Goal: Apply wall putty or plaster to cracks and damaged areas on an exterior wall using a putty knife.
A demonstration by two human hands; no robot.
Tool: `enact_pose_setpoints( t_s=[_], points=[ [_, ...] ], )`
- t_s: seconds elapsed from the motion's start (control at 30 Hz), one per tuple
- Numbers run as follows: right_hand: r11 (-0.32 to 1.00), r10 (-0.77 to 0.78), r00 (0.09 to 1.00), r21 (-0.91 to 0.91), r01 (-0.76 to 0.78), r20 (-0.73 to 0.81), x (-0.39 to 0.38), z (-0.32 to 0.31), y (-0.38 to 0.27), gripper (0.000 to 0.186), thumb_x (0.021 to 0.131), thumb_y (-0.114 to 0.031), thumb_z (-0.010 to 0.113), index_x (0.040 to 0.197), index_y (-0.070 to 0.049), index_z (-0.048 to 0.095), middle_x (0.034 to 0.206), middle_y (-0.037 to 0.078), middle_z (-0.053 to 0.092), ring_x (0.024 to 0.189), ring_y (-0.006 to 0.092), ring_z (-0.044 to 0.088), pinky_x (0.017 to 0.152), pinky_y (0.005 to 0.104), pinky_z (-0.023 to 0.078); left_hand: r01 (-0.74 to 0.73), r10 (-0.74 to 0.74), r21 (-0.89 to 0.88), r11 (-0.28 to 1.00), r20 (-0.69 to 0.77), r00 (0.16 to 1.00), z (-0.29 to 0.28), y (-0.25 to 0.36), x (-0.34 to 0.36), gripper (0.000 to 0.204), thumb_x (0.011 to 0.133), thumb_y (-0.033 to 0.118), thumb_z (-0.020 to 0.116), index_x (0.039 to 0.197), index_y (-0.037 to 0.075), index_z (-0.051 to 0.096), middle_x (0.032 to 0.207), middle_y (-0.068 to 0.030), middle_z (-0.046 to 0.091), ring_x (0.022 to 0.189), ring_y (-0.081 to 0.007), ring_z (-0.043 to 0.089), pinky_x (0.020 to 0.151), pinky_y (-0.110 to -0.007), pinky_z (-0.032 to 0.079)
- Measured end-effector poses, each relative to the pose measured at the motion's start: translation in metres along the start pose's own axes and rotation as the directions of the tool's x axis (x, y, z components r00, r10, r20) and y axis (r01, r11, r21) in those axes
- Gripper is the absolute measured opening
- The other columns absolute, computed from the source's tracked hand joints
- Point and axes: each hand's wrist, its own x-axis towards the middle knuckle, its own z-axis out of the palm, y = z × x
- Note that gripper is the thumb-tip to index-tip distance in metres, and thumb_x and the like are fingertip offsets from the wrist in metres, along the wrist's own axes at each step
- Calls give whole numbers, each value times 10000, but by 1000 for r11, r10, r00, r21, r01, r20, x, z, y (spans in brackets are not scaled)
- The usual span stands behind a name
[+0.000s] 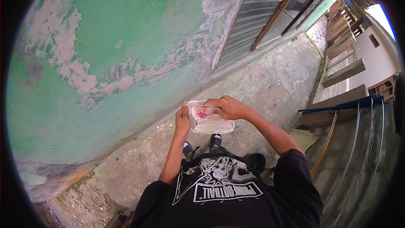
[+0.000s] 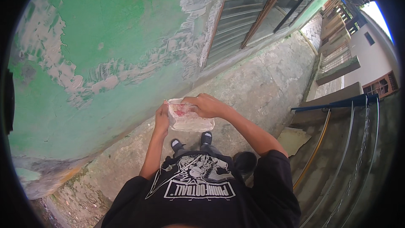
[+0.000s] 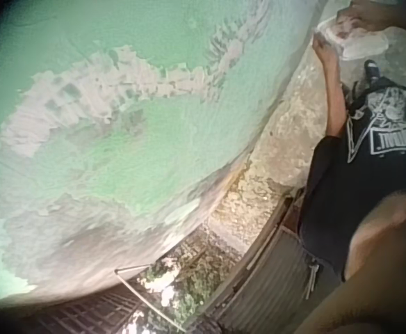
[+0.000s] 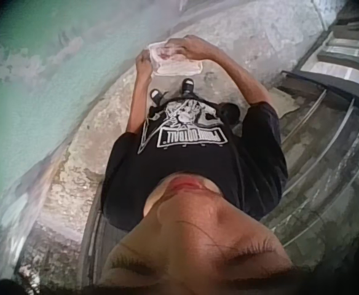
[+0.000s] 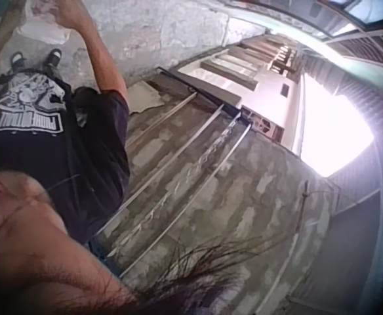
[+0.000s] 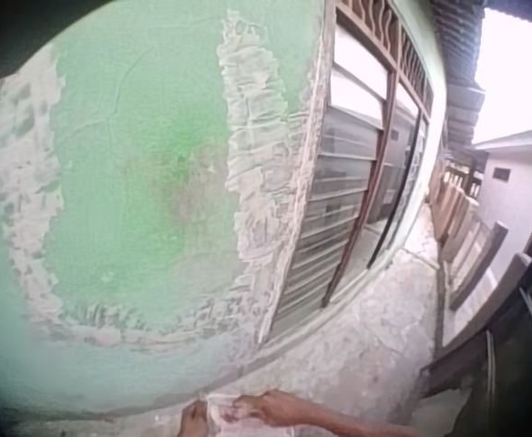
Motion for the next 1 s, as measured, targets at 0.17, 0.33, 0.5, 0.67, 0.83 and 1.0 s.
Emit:
enact_pose_setpoints(
  t_s=[0.17, 0.33, 0.5, 0.67, 0.83, 1.0],
  points=[
    [999, 0, 1000, 38, -1, 27, 3, -6, 0, 337, 825, -72, 586, 1160, -111, 581, 895, 203, 650, 826, 437, 596, 753, 500, 451, 31, -31, -11, 999, 11, 999, 2, 3, -1, 439, 1027, 389, 413, 974, 8, 625, 875, -43, 638, 794, -111, 570, 734, -283, 465],
    [998, -24, 998, 66, 20, 53, 6, -5, 9, 346, 832, -78, 582, 1176, -119, 579, 1002, 179, 656, 886, 427, 588, 794, 484, 453, 43, -42, -13, 999, 30, 999, -1, -3, 2, 441, 1026, 384, 411, 1018, 2, 631, 916, -60, 652, 828, -125, 586, 757, -289, 467],
    [997, -21, 998, 74, 18, 51, 11, -13, 2, 359, 842, -92, 563, 1197, -139, 584, 1050, 182, 644, 935, 392, 587, 852, 466, 461, 42, -43, 23, 999, 8, 999, -17, -23, 15, 452, 1031, 382, 396, 1035, -3, 633, 936, -65, 658, 835, -131, 597, 767, -293, 468],
    [958, -61, 995, 275, 80, -78, 20, -21, 9, 325, 863, -30, 575, 1185, -68, 569, 1058, 148, 659, 918, 292, 643, 871, 384, 466, -47, 49, 52, 998, -24, 999, -34, -19, 20, 461, 1037, 375, 376, 1059, -12, 624, 962, -84, 655, 847, -155, 620, 746, -313, 526],
    [645, 232, 894, 749, 155, -384, 26, -17, 15, 258, 942, -35, 553, 1195, 6, 535, 1063, 78, 661, 958, 134, 624, 842, 289, 496, -21, 2, -164, 986, -114, 993, -48, -3, 15, 477, 1035, 398, 400, 1008, -16, 635, 924, -51, 636, 855, -120, 567, 765, -290, 477],
    [360, 374, 831, 891, 278, -411, 28, -4, 13, 262, 957, -45, 521, 1215, 1, 529, 1101, 92, 642, 995, 147, 623, 856, 299, 511, -69, 43, -181, 981, -144, 989, -53, 9, 6, 480, 1034, 403, 395, 1060, -19, 621, 965, -67, 632, 867, -134, 578, 730, -295, 513]
  ],
)
